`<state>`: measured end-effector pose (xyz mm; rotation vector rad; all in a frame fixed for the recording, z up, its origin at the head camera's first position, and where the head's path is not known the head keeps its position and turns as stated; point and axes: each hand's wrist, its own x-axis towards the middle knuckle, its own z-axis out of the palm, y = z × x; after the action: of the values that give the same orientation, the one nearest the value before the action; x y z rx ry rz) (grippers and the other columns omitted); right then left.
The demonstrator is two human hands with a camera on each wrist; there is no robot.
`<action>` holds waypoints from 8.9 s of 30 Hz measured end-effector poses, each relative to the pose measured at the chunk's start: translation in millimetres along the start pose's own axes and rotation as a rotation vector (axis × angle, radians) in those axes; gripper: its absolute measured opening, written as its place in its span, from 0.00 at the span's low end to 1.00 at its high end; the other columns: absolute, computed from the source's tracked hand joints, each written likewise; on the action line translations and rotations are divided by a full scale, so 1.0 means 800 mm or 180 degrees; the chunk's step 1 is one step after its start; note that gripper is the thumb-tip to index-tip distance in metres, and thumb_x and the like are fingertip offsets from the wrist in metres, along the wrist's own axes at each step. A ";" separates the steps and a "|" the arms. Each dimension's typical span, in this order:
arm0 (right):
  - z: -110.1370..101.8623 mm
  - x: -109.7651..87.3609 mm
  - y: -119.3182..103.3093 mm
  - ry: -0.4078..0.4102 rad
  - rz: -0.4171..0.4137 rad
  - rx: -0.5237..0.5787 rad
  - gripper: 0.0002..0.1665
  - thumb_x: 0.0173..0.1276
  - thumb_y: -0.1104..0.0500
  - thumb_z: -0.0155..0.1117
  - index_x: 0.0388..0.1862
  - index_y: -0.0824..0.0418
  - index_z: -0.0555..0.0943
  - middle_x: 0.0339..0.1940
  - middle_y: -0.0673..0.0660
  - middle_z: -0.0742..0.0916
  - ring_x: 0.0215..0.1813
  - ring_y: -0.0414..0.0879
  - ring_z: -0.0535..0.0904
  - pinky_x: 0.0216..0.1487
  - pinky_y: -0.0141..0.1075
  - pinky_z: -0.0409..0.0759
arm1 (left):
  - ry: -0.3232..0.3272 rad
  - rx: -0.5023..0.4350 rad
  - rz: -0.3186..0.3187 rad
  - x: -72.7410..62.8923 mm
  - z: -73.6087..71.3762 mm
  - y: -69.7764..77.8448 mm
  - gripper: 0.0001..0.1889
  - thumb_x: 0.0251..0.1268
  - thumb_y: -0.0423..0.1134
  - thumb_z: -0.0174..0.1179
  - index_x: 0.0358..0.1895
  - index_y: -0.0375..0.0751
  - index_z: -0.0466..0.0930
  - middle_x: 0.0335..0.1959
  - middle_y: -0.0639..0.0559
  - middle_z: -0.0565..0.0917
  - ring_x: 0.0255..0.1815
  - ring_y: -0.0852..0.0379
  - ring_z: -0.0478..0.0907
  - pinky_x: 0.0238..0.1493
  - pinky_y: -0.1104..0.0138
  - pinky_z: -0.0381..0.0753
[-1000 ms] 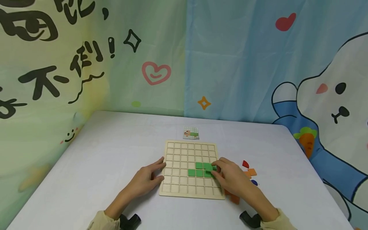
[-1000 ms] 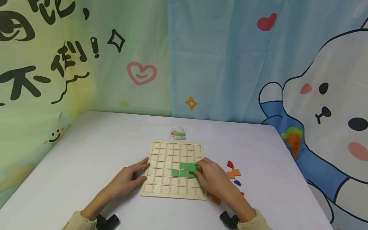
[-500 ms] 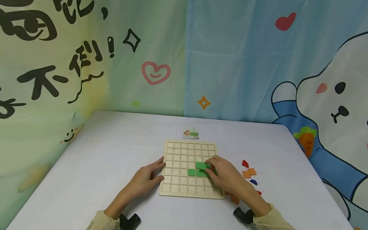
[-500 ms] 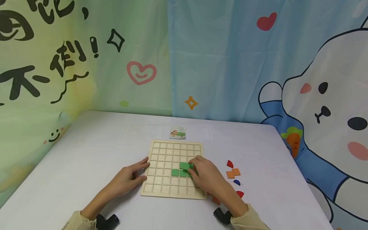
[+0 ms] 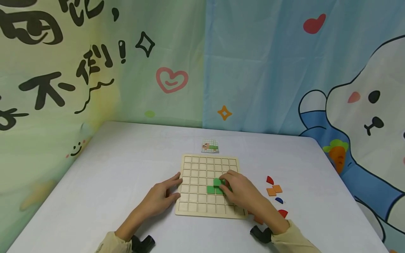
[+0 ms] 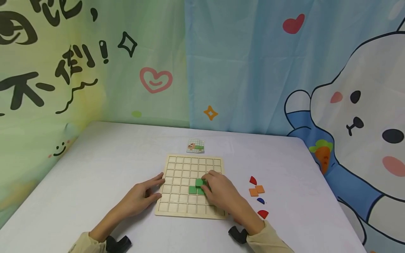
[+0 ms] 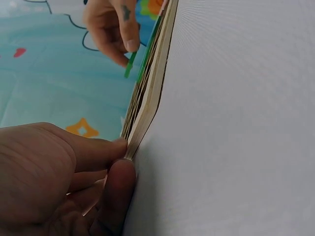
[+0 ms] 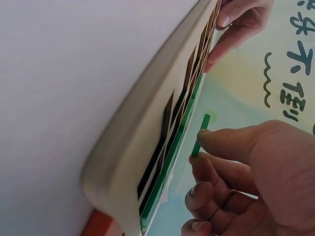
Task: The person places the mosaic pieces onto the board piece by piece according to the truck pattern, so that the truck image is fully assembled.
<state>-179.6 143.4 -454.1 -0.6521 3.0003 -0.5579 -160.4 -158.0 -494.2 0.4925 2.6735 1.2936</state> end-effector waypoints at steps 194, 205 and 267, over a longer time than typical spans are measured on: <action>-0.042 -0.065 0.070 -0.0065 0.0539 0.0048 0.18 0.74 0.57 0.71 0.58 0.65 0.85 0.33 0.49 0.80 0.33 0.40 0.71 0.31 0.29 0.70 | 0.0000 0.0015 0.0010 -0.003 0.000 0.005 0.28 0.73 0.33 0.66 0.73 0.33 0.76 0.82 0.43 0.69 0.20 0.69 0.61 0.27 0.71 0.70; -0.028 -0.058 0.050 0.0005 0.0227 0.0088 0.15 0.74 0.56 0.72 0.54 0.62 0.86 0.36 0.46 0.82 0.35 0.36 0.71 0.36 0.29 0.75 | 0.0010 0.0019 0.0023 -0.003 0.000 0.004 0.27 0.72 0.33 0.66 0.73 0.33 0.76 0.82 0.43 0.70 0.20 0.69 0.62 0.26 0.71 0.70; 0.021 0.008 -0.042 -0.0101 -0.0557 -0.0150 0.13 0.75 0.56 0.70 0.51 0.64 0.86 0.47 0.55 0.90 0.45 0.48 0.87 0.49 0.43 0.87 | -0.0001 0.0010 0.0001 -0.002 0.000 0.003 0.28 0.72 0.33 0.66 0.74 0.35 0.76 0.82 0.44 0.69 0.21 0.69 0.61 0.26 0.71 0.69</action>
<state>-170.4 106.4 -457.5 -0.9242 2.9533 -0.4791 -158.5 -157.0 -492.1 0.4935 2.6756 1.2894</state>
